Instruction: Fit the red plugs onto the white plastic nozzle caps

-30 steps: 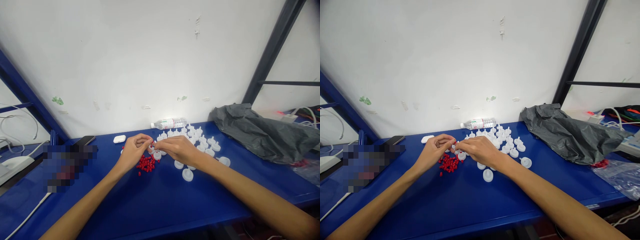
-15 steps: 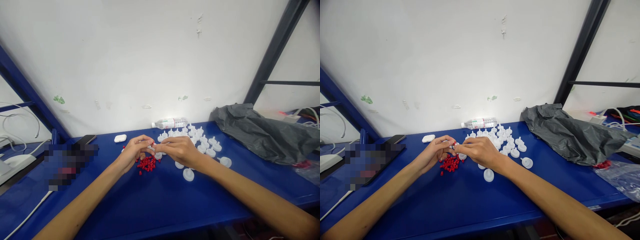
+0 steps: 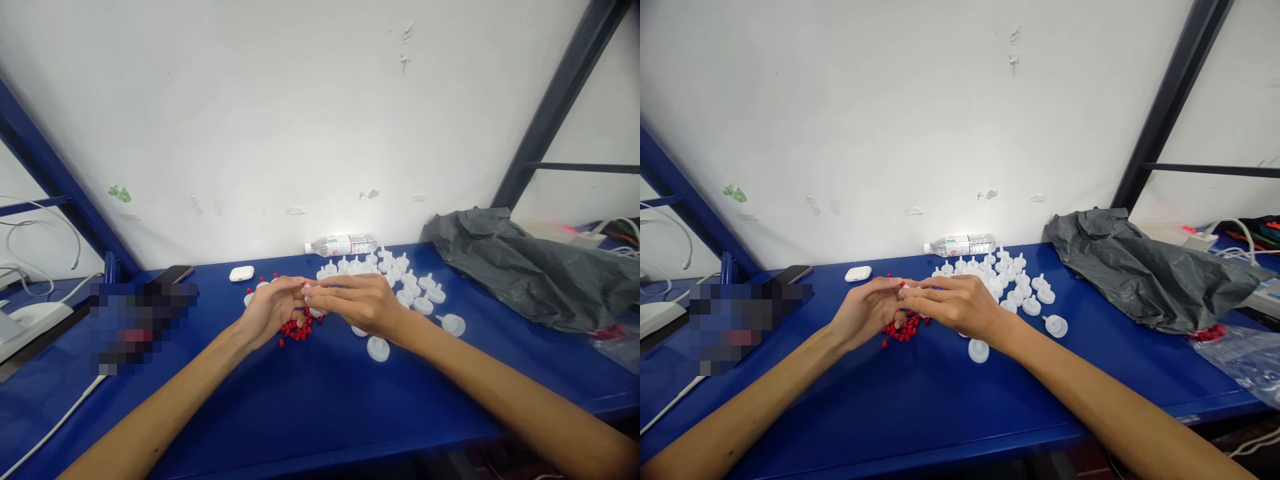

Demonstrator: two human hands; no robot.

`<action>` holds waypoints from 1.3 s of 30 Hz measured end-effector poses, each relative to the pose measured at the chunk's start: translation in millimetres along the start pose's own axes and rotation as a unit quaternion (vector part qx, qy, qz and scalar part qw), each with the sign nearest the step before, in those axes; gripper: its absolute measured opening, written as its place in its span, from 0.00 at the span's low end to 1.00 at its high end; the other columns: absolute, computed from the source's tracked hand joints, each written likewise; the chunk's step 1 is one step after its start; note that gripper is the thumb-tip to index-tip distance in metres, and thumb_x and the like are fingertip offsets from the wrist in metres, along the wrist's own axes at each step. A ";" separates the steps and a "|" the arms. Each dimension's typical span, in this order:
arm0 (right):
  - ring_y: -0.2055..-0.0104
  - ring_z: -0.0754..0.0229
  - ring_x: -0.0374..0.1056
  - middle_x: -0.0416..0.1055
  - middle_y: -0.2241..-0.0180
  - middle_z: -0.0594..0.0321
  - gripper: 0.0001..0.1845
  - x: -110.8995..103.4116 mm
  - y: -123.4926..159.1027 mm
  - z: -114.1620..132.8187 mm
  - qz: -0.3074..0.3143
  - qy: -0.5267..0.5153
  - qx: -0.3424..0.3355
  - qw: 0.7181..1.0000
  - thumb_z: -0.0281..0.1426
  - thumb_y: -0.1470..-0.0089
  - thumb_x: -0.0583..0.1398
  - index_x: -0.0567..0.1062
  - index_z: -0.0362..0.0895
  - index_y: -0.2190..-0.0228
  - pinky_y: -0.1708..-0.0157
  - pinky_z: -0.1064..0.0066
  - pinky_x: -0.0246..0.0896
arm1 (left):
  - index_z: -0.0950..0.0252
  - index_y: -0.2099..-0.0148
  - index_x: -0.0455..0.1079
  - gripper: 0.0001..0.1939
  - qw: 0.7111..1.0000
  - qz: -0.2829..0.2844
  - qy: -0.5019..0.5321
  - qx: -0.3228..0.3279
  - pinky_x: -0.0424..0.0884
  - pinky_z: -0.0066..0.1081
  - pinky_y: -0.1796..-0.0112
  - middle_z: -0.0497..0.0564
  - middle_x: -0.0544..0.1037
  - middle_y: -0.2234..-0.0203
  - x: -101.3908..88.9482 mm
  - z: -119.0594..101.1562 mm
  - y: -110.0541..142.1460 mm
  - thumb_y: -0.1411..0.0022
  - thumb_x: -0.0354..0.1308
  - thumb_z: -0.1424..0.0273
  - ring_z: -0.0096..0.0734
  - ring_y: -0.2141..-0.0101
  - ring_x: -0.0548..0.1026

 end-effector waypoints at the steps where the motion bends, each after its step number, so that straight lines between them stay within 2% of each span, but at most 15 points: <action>1: 0.47 0.64 0.74 0.78 0.49 0.70 0.18 0.6 0.0 0.1 0.021 -0.006 0.008 1.000 0.21 0.36 0.57 0.74 0.48 0.48 0.57 0.71 0.75 | 0.69 0.62 0.78 0.12 1.000 -0.019 0.015 0.008 0.69 0.25 0.76 0.54 0.76 0.69 -0.4 0.1 -0.4 0.36 0.58 0.66 0.29 0.71 0.72; 4: 0.39 0.60 0.67 0.74 0.43 0.66 0.19 2.4 -0.5 1.6 0.081 -0.022 0.029 0.996 0.22 0.36 0.55 0.72 0.46 0.46 0.53 0.68 0.75 | 0.69 0.60 0.79 0.10 0.997 -0.055 0.039 0.031 0.69 0.24 0.75 0.51 0.75 0.70 -1.5 -1.1 -1.8 0.39 0.61 0.67 0.26 0.71 0.71; 7: 0.35 0.57 0.63 0.72 0.41 0.64 0.19 4.2 -0.7 3.3 0.109 -0.028 0.046 0.993 0.23 0.37 0.54 0.72 0.46 0.46 0.54 0.66 0.75 | 0.71 0.54 0.79 0.15 0.994 -0.092 0.004 0.067 0.68 0.23 0.74 0.52 0.77 0.69 -2.0 -2.0 -3.7 0.42 0.64 0.68 0.26 0.70 0.72; 10: 0.38 0.56 0.65 0.73 0.42 0.62 0.19 5.3 -1.0 3.1 0.099 -0.035 0.047 0.993 0.21 0.38 0.54 0.73 0.45 0.48 0.50 0.62 0.72 | 0.71 0.52 0.79 0.18 0.984 -0.135 -0.042 0.106 0.67 0.22 0.74 0.54 0.79 0.66 -2.2 -1.8 -5.2 0.43 0.65 0.67 0.27 0.68 0.73; 14: 0.45 0.52 0.69 0.75 0.45 0.59 0.17 4.3 -4.0 1.8 0.083 -0.040 0.073 0.993 0.21 0.40 0.56 0.75 0.44 0.52 0.49 0.56 0.69 | 0.68 0.49 0.78 0.20 0.974 -0.160 -0.097 0.124 0.66 0.21 0.74 0.56 0.81 0.56 -1.5 -3.9 -4.1 0.44 0.67 0.67 0.30 0.63 0.75; 17: 0.42 0.51 0.66 0.71 0.42 0.56 0.19 2.9 -7.5 3.4 0.108 -0.048 0.101 0.988 0.20 0.40 0.55 0.74 0.46 0.49 0.47 0.53 0.65 | 0.66 0.48 0.78 0.23 0.965 -0.180 -0.125 0.143 0.66 0.21 0.74 0.57 0.82 0.54 -0.3 -7.7 -1.3 0.46 0.70 0.66 0.29 0.64 0.76; 20: 0.39 0.50 0.63 0.66 0.40 0.53 0.22 2.2 -9.9 6.2 0.132 -0.052 0.119 0.983 0.23 0.37 0.54 0.71 0.49 0.45 0.44 0.51 0.62 | 0.66 0.49 0.78 0.24 0.959 -0.192 -0.144 0.153 0.66 0.22 0.75 0.56 0.83 0.57 0.9 -9.6 1.0 0.49 0.72 0.67 0.32 0.64 0.78; 23: 0.39 0.49 0.62 0.63 0.38 0.52 0.25 1.8 -10.4 7.0 0.139 -0.050 0.130 0.980 0.24 0.37 0.54 0.67 0.50 0.40 0.44 0.50 0.62 | 0.66 0.49 0.78 0.24 0.952 -0.194 -0.179 0.156 0.65 0.23 0.77 0.56 0.84 0.61 0.6 -9.2 1.8 0.49 0.73 0.66 0.32 0.69 0.78; 28: 0.39 0.49 0.62 0.59 0.35 0.52 0.28 2.0 -10.2 4.9 0.151 -0.046 0.129 0.979 0.24 0.37 0.54 0.64 0.51 0.38 0.44 0.49 0.61 | 0.67 0.50 0.78 0.24 0.948 -0.183 -0.208 0.158 0.67 0.24 0.78 0.55 0.83 0.62 -0.8 -9.2 0.6 0.47 0.72 0.62 0.24 0.77 0.72; 30: 0.38 0.48 0.60 0.57 0.34 0.53 0.27 2.2 -10.4 4.3 0.159 -0.046 0.123 0.979 0.24 0.37 0.53 0.64 0.50 0.38 0.43 0.49 0.60 | 0.67 0.48 0.77 0.25 0.947 -0.167 -0.223 0.160 0.69 0.25 0.77 0.54 0.82 0.63 0.9 -9.5 0.0 0.46 0.71 0.61 0.25 0.76 0.72; 33: 0.36 0.48 0.59 0.61 0.36 0.52 0.26 2.1 -10.1 2.9 0.165 -0.042 0.111 0.979 0.24 0.36 0.53 0.63 0.48 0.38 0.41 0.49 0.58 | 0.66 0.44 0.74 0.27 0.935 -0.139 -0.284 0.160 0.71 0.27 0.74 0.55 0.82 0.60 3.7 -9.2 -0.3 0.40 0.66 0.57 0.32 0.69 0.76; 35: 0.37 0.48 0.60 0.65 0.38 0.51 0.27 1.8 -8.7 0.7 0.162 -0.037 0.110 0.980 0.25 0.35 0.51 0.62 0.47 0.37 0.41 0.49 0.59 | 0.66 0.41 0.72 0.25 0.905 -0.144 -0.363 0.168 0.72 0.29 0.72 0.56 0.81 0.59 2.8 -9.6 0.1 0.33 0.57 0.55 0.37 0.65 0.77; 36: 0.38 0.48 0.61 0.66 0.39 0.51 0.27 1.8 -7.5 -0.8 0.161 -0.034 0.115 0.980 0.25 0.34 0.51 0.62 0.47 0.36 0.42 0.49 0.59 | 0.66 0.42 0.72 0.23 0.874 -0.157 -0.424 0.176 0.72 0.30 0.71 0.56 0.81 0.60 1.0 -10.4 0.5 0.31 0.53 0.56 0.39 0.64 0.77; 37: 0.38 0.49 0.61 0.67 0.40 0.52 0.27 2.1 -5.8 -2.6 0.161 -0.032 0.125 0.978 0.25 0.34 0.50 0.61 0.47 0.36 0.42 0.49 0.59 | 0.65 0.44 0.73 0.21 0.829 -0.172 -0.501 0.182 0.71 0.32 0.68 0.56 0.81 0.61 -1.5 -11.5 1.0 0.29 0.50 0.59 0.40 0.62 0.77; 39: 0.38 0.49 0.62 0.67 0.39 0.53 0.27 3.8 -1.4 -6.9 0.165 -0.031 0.159 0.973 0.24 0.34 0.50 0.61 0.47 0.35 0.42 0.49 0.60 | 0.63 0.50 0.76 0.17 0.699 -0.190 -0.667 0.176 0.69 0.34 0.66 0.55 0.81 0.64 -7.5 -14.5 1.8 0.30 0.48 0.66 0.44 0.60 0.75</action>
Point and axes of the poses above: each hand's wrist, its own y-axis away from the middle knuckle, its own x-axis out of the palm, z = x × y, the point moved 1 cm from there along -y, towards the middle knuckle
